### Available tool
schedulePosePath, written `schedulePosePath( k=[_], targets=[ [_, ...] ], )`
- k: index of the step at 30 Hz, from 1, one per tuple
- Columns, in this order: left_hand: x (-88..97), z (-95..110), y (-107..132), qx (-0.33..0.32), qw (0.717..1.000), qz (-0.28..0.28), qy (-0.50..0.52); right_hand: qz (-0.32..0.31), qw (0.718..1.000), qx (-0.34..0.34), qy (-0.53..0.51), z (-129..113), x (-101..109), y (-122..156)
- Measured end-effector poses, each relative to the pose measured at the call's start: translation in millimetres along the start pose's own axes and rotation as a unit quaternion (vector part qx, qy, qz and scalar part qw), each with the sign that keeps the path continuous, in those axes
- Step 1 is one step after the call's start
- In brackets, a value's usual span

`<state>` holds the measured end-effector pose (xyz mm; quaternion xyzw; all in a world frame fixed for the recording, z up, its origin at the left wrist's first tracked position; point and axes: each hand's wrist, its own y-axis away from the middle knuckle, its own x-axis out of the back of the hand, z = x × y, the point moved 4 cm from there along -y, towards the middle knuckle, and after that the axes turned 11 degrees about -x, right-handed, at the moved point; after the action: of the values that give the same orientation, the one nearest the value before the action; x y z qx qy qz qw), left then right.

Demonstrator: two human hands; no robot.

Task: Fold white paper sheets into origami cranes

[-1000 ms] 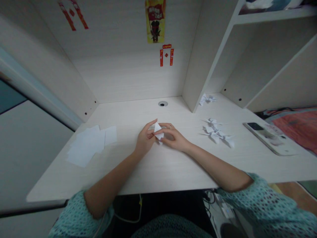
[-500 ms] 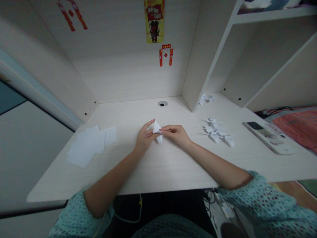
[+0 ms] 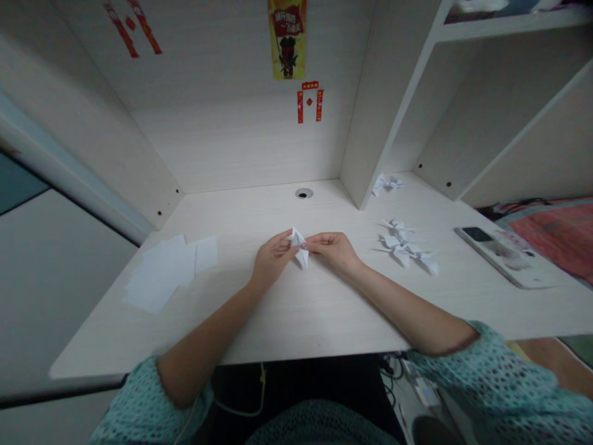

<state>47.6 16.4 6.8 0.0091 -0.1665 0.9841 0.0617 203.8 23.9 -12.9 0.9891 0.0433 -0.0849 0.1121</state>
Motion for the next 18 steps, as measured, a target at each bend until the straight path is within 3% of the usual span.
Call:
schedulePosePath(
  k=[13,18],
  targets=[
    [3.2,-9.5,-0.1,0.058,0.997,-0.016,-0.038,-0.023,0.992,0.090,0.091,-8.6,-5.6,8.9],
    [1.2,-11.7,-0.4,0.092,0.996,-0.014,-0.010,-0.018,0.987,0.099,0.124,-8.5,-5.1,7.5]
  ],
)
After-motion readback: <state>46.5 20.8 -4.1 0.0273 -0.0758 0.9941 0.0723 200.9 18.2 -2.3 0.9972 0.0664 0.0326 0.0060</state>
